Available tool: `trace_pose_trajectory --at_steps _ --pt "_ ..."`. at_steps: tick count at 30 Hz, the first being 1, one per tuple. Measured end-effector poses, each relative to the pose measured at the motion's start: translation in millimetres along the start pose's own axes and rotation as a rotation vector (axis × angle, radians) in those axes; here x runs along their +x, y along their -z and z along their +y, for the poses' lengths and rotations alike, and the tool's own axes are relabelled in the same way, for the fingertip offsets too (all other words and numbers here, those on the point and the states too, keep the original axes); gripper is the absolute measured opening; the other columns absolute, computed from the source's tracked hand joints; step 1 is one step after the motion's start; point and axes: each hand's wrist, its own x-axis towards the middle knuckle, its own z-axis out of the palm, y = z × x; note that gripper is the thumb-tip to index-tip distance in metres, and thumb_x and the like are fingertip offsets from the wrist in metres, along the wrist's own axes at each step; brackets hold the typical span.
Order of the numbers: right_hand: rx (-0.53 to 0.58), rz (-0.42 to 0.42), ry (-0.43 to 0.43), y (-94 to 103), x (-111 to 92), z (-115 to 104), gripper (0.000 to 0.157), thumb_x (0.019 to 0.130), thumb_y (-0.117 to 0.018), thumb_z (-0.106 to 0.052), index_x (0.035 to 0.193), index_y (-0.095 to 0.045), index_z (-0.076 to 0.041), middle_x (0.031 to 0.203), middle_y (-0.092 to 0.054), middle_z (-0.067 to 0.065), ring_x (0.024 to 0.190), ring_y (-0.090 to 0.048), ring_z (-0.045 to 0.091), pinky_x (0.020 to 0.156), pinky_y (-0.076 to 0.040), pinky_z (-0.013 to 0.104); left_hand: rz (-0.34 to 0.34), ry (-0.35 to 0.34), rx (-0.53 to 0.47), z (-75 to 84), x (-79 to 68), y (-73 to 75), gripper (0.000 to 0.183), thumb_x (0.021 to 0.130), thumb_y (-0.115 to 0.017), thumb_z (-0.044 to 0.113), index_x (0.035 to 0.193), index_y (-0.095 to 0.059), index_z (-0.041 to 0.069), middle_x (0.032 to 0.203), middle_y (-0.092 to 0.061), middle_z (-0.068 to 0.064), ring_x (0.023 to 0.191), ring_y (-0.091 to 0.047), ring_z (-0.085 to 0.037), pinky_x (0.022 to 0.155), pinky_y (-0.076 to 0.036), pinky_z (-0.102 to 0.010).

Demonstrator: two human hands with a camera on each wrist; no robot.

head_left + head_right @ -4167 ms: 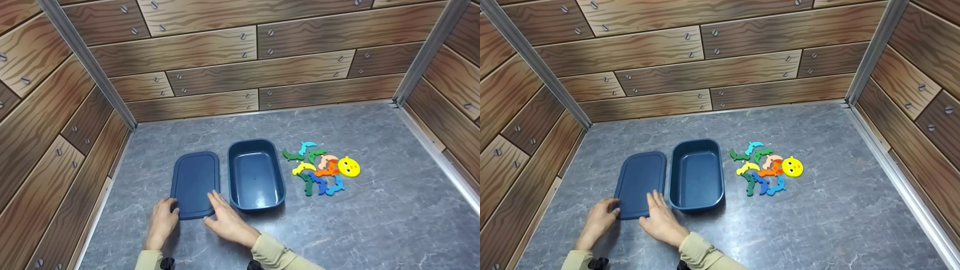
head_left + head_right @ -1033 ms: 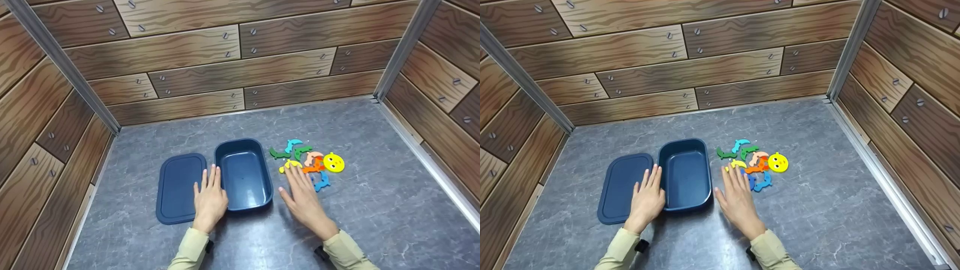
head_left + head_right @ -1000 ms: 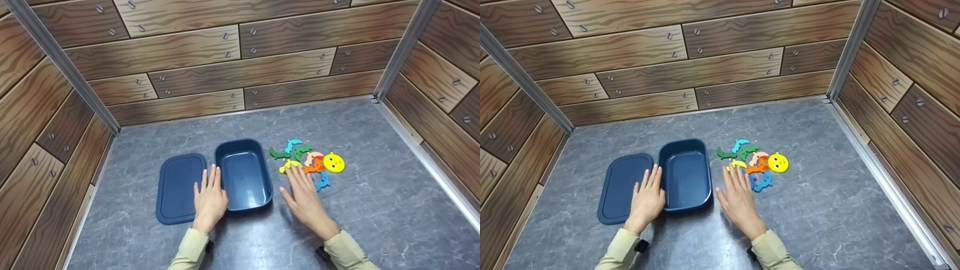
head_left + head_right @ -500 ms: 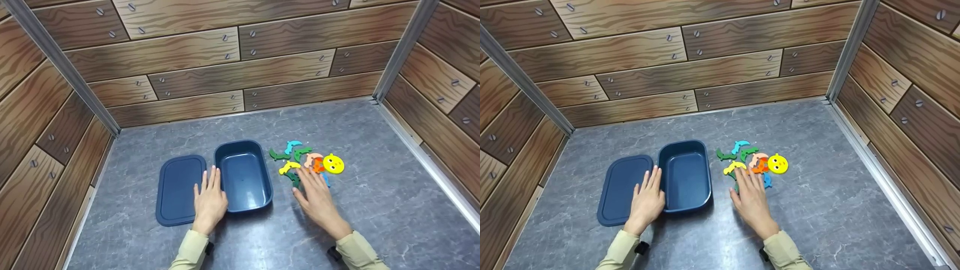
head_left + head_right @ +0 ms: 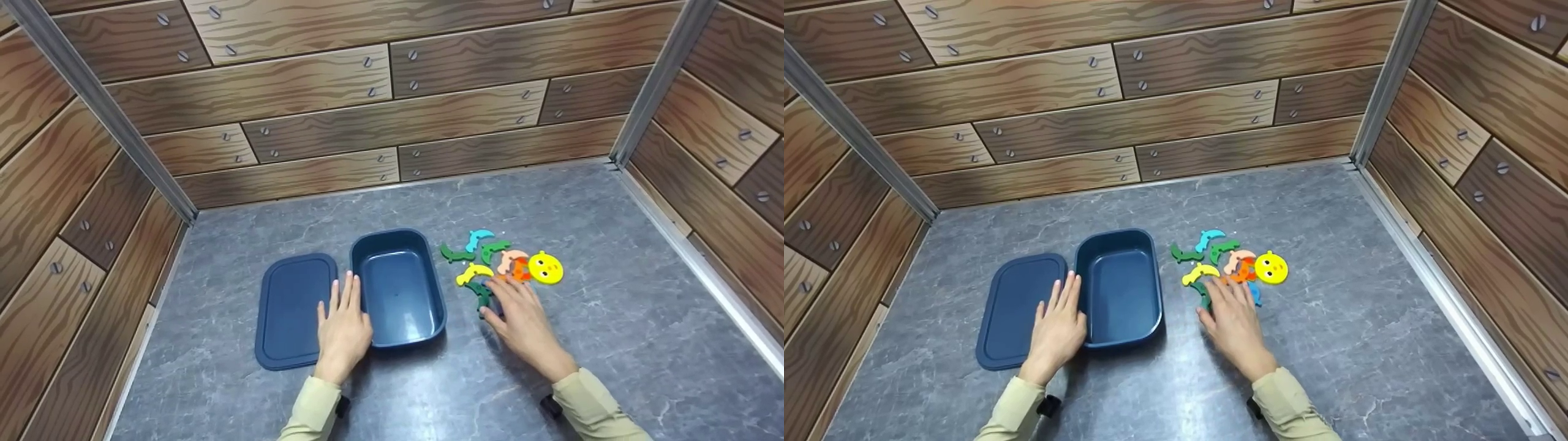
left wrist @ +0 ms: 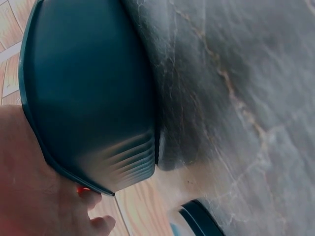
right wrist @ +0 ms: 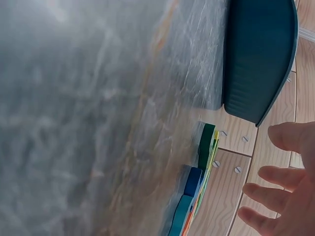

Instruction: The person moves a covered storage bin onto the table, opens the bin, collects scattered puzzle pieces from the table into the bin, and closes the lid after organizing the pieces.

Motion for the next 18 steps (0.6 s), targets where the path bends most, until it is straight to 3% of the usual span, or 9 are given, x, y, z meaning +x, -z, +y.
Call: trace_pose_trajectory --at_steps 10,18 --pt "-0.058 -0.074 -0.001 -7.5 13 3 0.049 0.087 -0.076 -0.024 0.129 -0.063 -0.002 0.134 -0.058 0.017 0.129 -0.044 0.041 0.109 -0.025 0.058 -0.007 0.01 -0.014 1.7 -0.3 0.3 0.063 0.099 -0.046 0.019 0.158 -0.023 0.013 0.164 -0.014 0.0 0.149 -0.012 -0.029 0.114 -0.016 -0.06" --pt "-0.161 -0.114 0.055 -16.2 22 4 0.045 0.085 -0.078 -0.023 0.125 -0.067 -0.006 0.13 -0.061 0.015 0.124 -0.047 0.041 0.107 -0.029 0.058 0.002 0.011 -0.029 1.3 -0.7 0.2 0.063 0.099 -0.046 0.018 0.158 -0.023 0.013 0.164 -0.014 0.0 0.149 -0.013 -0.029 0.114 -0.016 -0.06"
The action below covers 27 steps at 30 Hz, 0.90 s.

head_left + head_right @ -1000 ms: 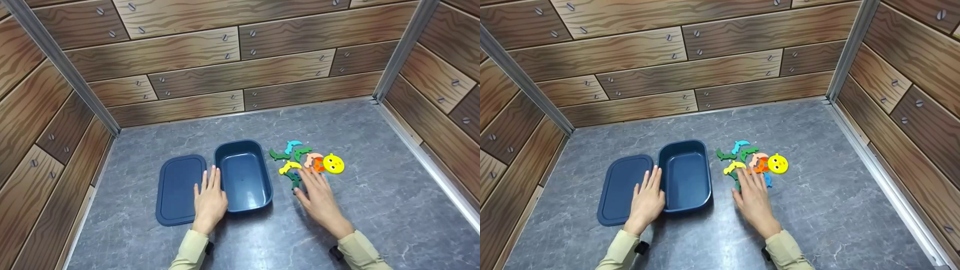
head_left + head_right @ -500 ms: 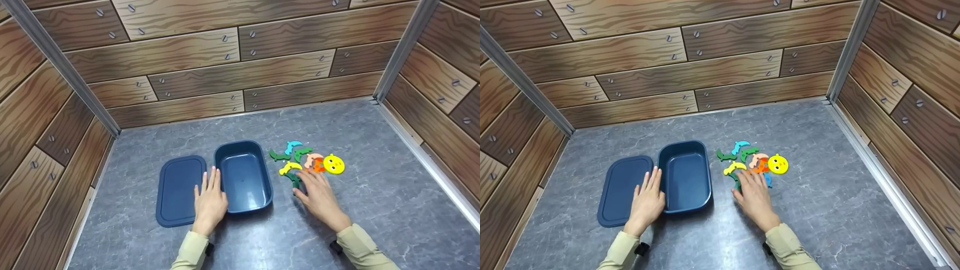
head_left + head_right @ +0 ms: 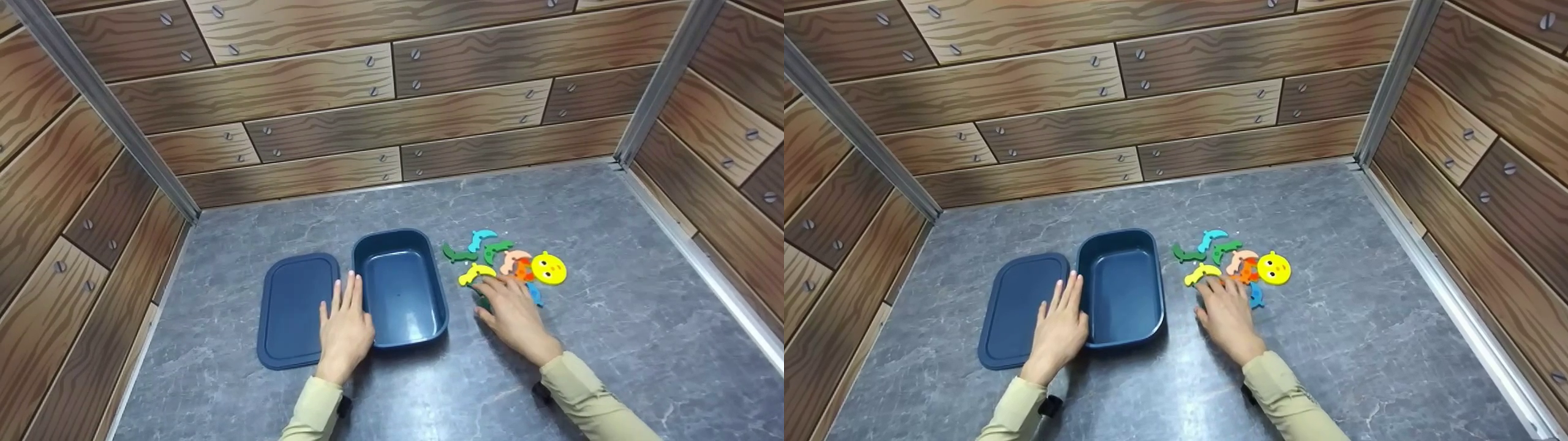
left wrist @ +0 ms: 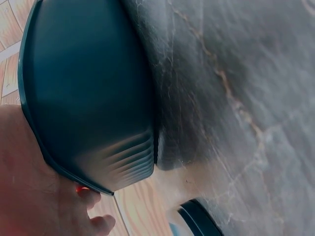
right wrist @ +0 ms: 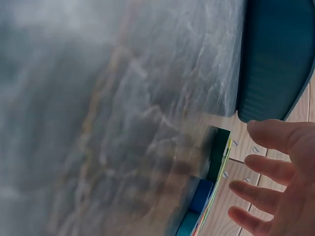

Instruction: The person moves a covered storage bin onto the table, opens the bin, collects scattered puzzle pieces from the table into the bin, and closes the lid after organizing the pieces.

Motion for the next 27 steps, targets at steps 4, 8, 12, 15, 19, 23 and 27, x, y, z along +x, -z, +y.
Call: trace_pose_trajectory --at_steps 4,8,12,15,19,23,27 --pt "-0.024 0.006 0.013 -3.2 4 0 0.043 0.083 -0.079 -0.019 0.122 -0.068 -0.006 0.125 -0.063 0.012 0.12 -0.05 0.039 0.104 -0.032 0.058 0.002 -0.001 -0.002 0.5 0.2 0.1 0.063 0.099 -0.046 0.017 0.158 -0.024 0.013 0.164 -0.015 0.0 0.149 -0.012 -0.028 0.114 -0.015 -0.06" --pt "-0.039 -0.004 0.001 -5.3 7 -1 0.042 0.082 -0.08 -0.018 0.12 -0.069 -0.005 0.123 -0.064 0.011 0.117 -0.051 0.037 0.104 -0.032 0.058 0.005 -0.002 -0.001 0.4 0.5 0.2 0.063 0.099 -0.046 0.018 0.158 -0.024 0.013 0.164 -0.015 0.0 0.149 -0.01 -0.028 0.114 -0.015 -0.061" --pt "-0.058 -0.026 -0.013 -6.0 10 -2 0.042 0.082 -0.08 -0.018 0.12 -0.069 -0.005 0.122 -0.064 0.012 0.115 -0.052 0.037 0.103 -0.033 0.059 0.007 -0.007 -0.006 -0.1 0.7 0.1 0.063 0.099 -0.046 0.019 0.158 -0.024 0.012 0.164 -0.016 -0.001 0.149 -0.011 -0.028 0.113 -0.016 -0.061" --pt "-0.07 -0.046 -0.02 -5.9 11 -3 0.042 0.081 -0.081 -0.019 0.12 -0.069 -0.005 0.121 -0.064 0.012 0.113 -0.052 0.037 0.101 -0.035 0.06 0.004 -0.006 -0.005 -0.3 0.8 0.4 0.063 0.099 -0.046 0.018 0.158 -0.024 0.012 0.164 -0.015 -0.001 0.149 -0.011 -0.029 0.114 -0.015 -0.061" --pt "-0.086 -0.057 -0.019 -4.8 15 -5 0.04 0.08 -0.082 -0.02 0.116 -0.071 -0.005 0.118 -0.065 0.013 0.11 -0.053 0.037 0.094 -0.039 0.058 0.005 -0.001 0.0 -0.4 1.7 1.0 0.063 0.099 -0.046 0.018 0.158 -0.024 0.013 0.164 -0.014 0.001 0.149 -0.01 -0.028 0.114 -0.015 -0.06" --pt "-0.078 -0.053 -0.021 -4.9 19 -5 0.034 0.079 -0.082 -0.018 0.109 -0.073 -0.006 0.113 -0.066 0.013 0.105 -0.054 0.036 0.086 -0.042 0.054 0.009 -0.003 -0.001 -0.5 2.0 0.3 0.063 0.099 -0.046 0.019 0.158 -0.025 0.013 0.164 -0.015 0.0 0.149 -0.012 -0.029 0.114 -0.016 -0.06" --pt "-0.05 -0.019 -0.016 -6.4 20 -4 0.024 0.079 -0.081 -0.013 0.101 -0.074 -0.007 0.106 -0.068 0.012 0.099 -0.055 0.035 0.081 -0.043 0.053 0.008 0.001 -0.008 0.3 1.4 -0.5 0.063 0.099 -0.047 0.018 0.158 -0.025 0.013 0.164 -0.016 0.0 0.149 -0.014 -0.029 0.114 -0.016 -0.06"
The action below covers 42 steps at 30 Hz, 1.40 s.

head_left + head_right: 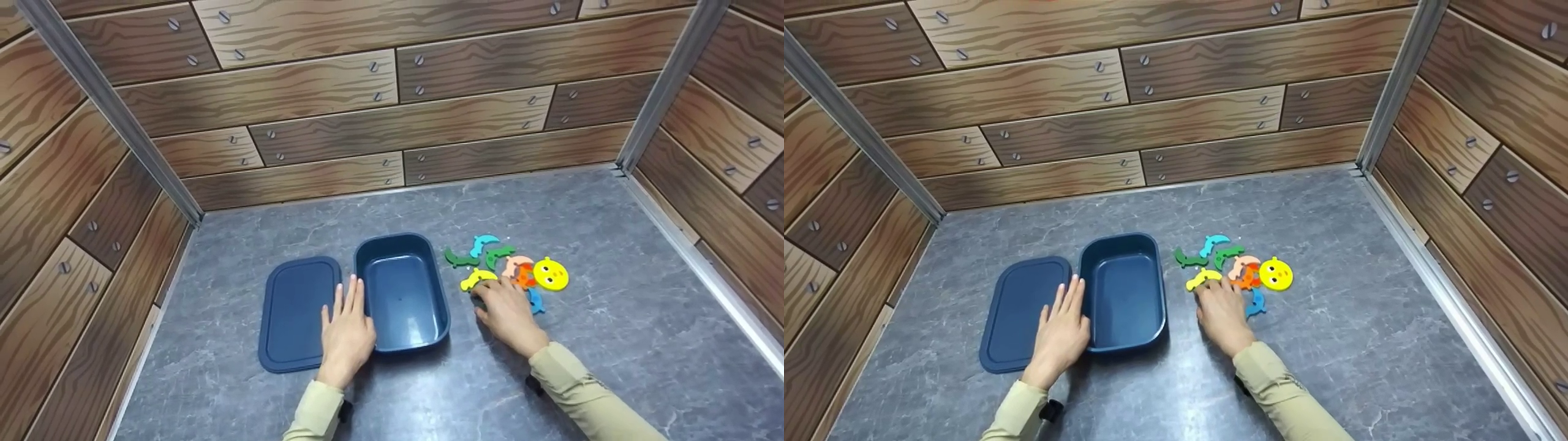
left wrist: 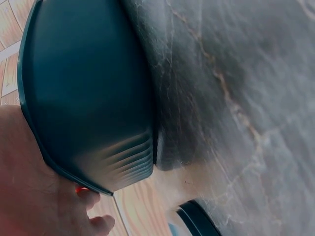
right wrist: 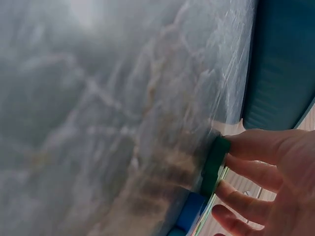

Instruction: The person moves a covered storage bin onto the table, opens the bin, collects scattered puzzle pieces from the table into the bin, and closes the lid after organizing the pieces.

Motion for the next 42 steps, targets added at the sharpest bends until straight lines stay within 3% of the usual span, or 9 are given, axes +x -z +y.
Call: trace_pose_trajectory --at_steps 8,16,21,34,42 --pt "0.017 0.038 -0.01 -1.8 -0.2 3.1 0.013 0.08 -0.078 -0.007 0.091 -0.074 -0.013 0.095 -0.068 0.007 0.092 -0.057 0.031 0.079 -0.043 0.053 -0.003 0.0 -0.005 0.0 -0.9 -0.4 0.063 0.099 -0.047 0.018 0.158 -0.024 0.013 0.164 -0.015 0.0 0.149 -0.013 -0.029 0.114 -0.016 -0.06" --pt "-0.019 0.051 -0.042 -1.6 -3.5 3.6 0.032 0.077 -0.082 -0.012 0.106 -0.07 -0.007 0.099 -0.068 0.012 0.094 -0.059 0.034 0.075 -0.042 0.051 0.006 0.004 -0.021 -0.6 -0.9 -2.2 0.063 0.099 -0.048 0.019 0.158 -0.025 0.013 0.164 -0.016 -0.001 0.149 -0.011 -0.027 0.113 -0.017 -0.06" --pt "-0.03 0.072 -0.053 -0.9 -6.0 5.2 0.034 0.077 -0.084 -0.017 0.107 -0.071 -0.008 0.098 -0.068 0.012 0.09 -0.058 0.034 0.069 -0.038 0.047 0.009 0.013 -0.009 -1.3 -0.8 -2.2 0.064 0.098 -0.048 0.019 0.158 -0.024 0.014 0.164 -0.015 0.001 0.149 -0.014 -0.028 0.113 -0.018 -0.06" --pt "0.023 0.076 -0.06 2.2 -5.1 9.6 0.022 0.072 -0.086 -0.009 0.087 -0.069 -0.01 0.079 -0.067 0.005 0.073 -0.061 0.029 0.063 -0.035 0.041 0.012 -0.004 -0.026 1.0 -0.3 -2.3 0.063 0.099 -0.047 0.018 0.157 -0.025 0.013 0.164 -0.016 0.001 0.149 -0.013 -0.028 0.113 -0.017 -0.06" --pt "0.011 0.128 -0.017 1.8 -5.5 9.9 0.019 0.072 -0.084 -0.007 0.084 -0.07 -0.011 0.074 -0.068 0.005 0.066 -0.062 0.029 0.062 -0.046 0.048 0.007 0.006 -0.024 -0.2 0.2 -1.6 0.063 0.099 -0.047 0.019 0.158 -0.025 0.013 0.164 -0.016 0.001 0.149 -0.012 -0.028 0.114 -0.017 -0.059"
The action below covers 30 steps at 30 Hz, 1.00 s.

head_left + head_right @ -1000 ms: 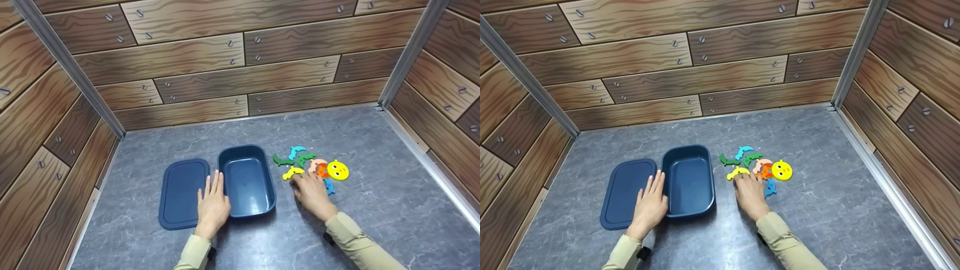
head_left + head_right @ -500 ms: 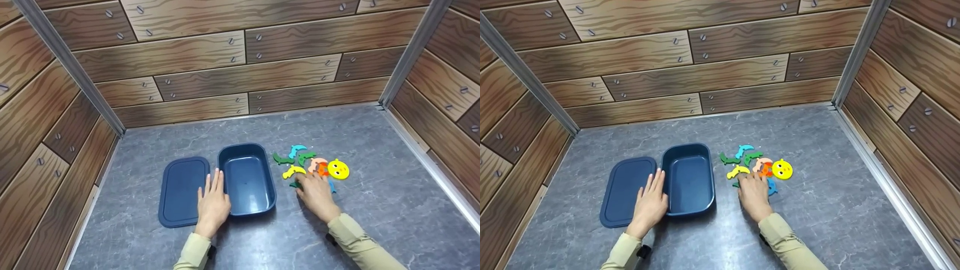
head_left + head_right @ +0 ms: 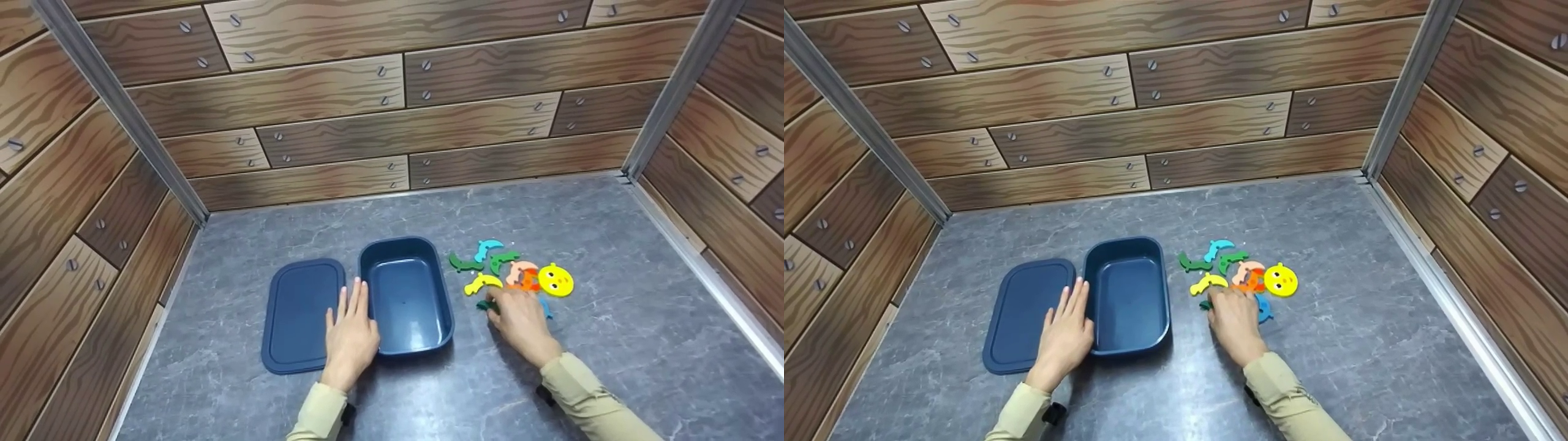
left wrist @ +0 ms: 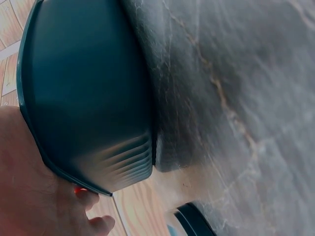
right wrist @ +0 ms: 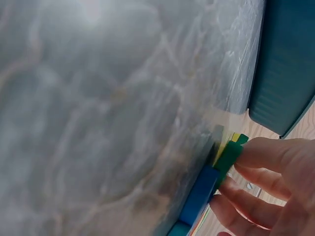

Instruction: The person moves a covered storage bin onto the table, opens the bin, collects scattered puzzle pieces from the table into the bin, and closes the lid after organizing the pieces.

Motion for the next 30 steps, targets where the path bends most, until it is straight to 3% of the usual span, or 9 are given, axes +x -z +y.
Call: trace_pose_trajectory --at_steps 12,21,30 --pt "0.049 0.021 0.009 0.5 -4 -1 0.021 0.076 -0.078 -0.003 0.093 -0.069 -0.01 0.082 -0.065 0.006 0.061 -0.059 0.027 0.052 -0.047 0.042 0.001 0.01 -0.021 0.4 -0.8 -0.7 0.063 0.099 -0.047 0.019 0.158 -0.025 0.014 0.164 -0.015 0.001 0.149 -0.011 -0.027 0.114 -0.016 -0.06" --pt "0.075 0.046 0.039 7.7 -2 -5 0.02 0.078 -0.077 -0.002 0.094 -0.069 -0.01 0.085 -0.063 0.005 0.063 -0.058 0.025 0.053 -0.045 0.04 0.01 0.006 -0.004 1.0 1.8 0.6 0.063 0.099 -0.046 0.019 0.158 -0.025 0.014 0.164 -0.015 0.002 0.149 -0.014 -0.028 0.114 -0.018 -0.06" --pt "0.093 0.046 0.071 10.8 -4 -9 0.023 0.079 -0.077 0.0 0.099 -0.069 -0.008 0.096 -0.065 0.008 0.082 -0.059 0.03 0.072 -0.048 0.048 -0.001 0.008 0.012 -0.4 0.0 -0.8 0.063 0.099 -0.047 0.019 0.158 -0.024 0.014 0.164 -0.014 0.002 0.149 -0.013 -0.027 0.114 -0.017 -0.058"
